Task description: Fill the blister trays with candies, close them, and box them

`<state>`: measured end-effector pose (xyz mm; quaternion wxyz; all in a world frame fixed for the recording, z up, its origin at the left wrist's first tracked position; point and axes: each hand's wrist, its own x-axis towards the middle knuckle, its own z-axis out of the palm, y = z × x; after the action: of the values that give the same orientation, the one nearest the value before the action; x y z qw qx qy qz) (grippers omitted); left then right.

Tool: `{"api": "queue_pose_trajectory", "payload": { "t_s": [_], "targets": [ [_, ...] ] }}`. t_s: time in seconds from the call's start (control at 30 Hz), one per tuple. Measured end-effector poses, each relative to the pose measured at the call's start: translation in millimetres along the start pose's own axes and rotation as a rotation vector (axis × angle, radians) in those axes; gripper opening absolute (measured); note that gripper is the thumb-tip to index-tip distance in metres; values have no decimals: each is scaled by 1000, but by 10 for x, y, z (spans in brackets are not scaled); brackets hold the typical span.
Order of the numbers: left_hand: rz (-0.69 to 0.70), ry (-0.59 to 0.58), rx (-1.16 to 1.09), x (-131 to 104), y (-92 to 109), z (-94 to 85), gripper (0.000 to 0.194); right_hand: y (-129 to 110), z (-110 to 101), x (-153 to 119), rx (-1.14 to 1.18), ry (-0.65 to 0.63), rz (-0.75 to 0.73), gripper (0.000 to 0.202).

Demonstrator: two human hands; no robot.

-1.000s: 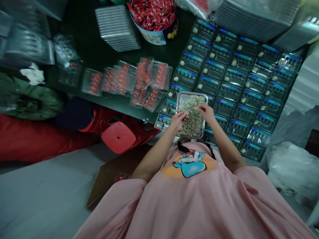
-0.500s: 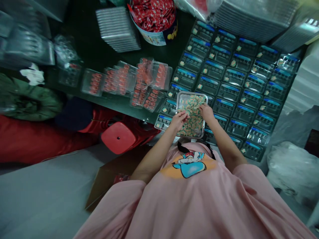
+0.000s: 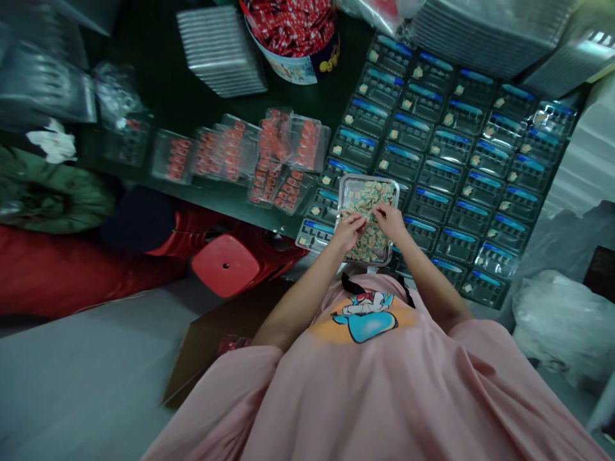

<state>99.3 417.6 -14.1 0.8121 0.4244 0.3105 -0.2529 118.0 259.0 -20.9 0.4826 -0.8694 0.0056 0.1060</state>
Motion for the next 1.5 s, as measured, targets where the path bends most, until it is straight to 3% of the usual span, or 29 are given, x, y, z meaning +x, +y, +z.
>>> {"api": "queue_pose_trajectory", "payload": {
  "t_s": [0.13,0.27,0.37,0.5,0.7,0.83,1.0,1.1,1.2,1.5],
  "targets": [
    [18,39,7,-4,-2,13,22,-54,61,-32,73,-39,21,17],
    [-12,30,-95,-16,29,8,23,1,-18,5,58,-119,3,19],
    [-79,25,-222,-31,58,-7,19,78,-116,34,-194,-131,-8,16],
    [-159,39,-315,-44,81,-30,10,119,-140,20,-583,-250,-25,17],
    [-217,2,-397,-50,108,-58,3,140,-58,-21,-731,-341,-133,25],
    [-204,42,-370,-35,115,-79,5,251,-92,-22,-609,-322,-151,22],
    [-195,101,-360,3,76,-104,9,357,-112,18,-124,-107,-45,11],
    [-190,67,-306,19,46,-104,9,334,-74,28,213,-32,82,21],
    [-169,25,-274,33,24,-85,11,253,-31,7,451,-62,156,33],
    [-167,64,-310,44,18,-17,13,169,99,-5,610,-36,210,36]
  ]
}}
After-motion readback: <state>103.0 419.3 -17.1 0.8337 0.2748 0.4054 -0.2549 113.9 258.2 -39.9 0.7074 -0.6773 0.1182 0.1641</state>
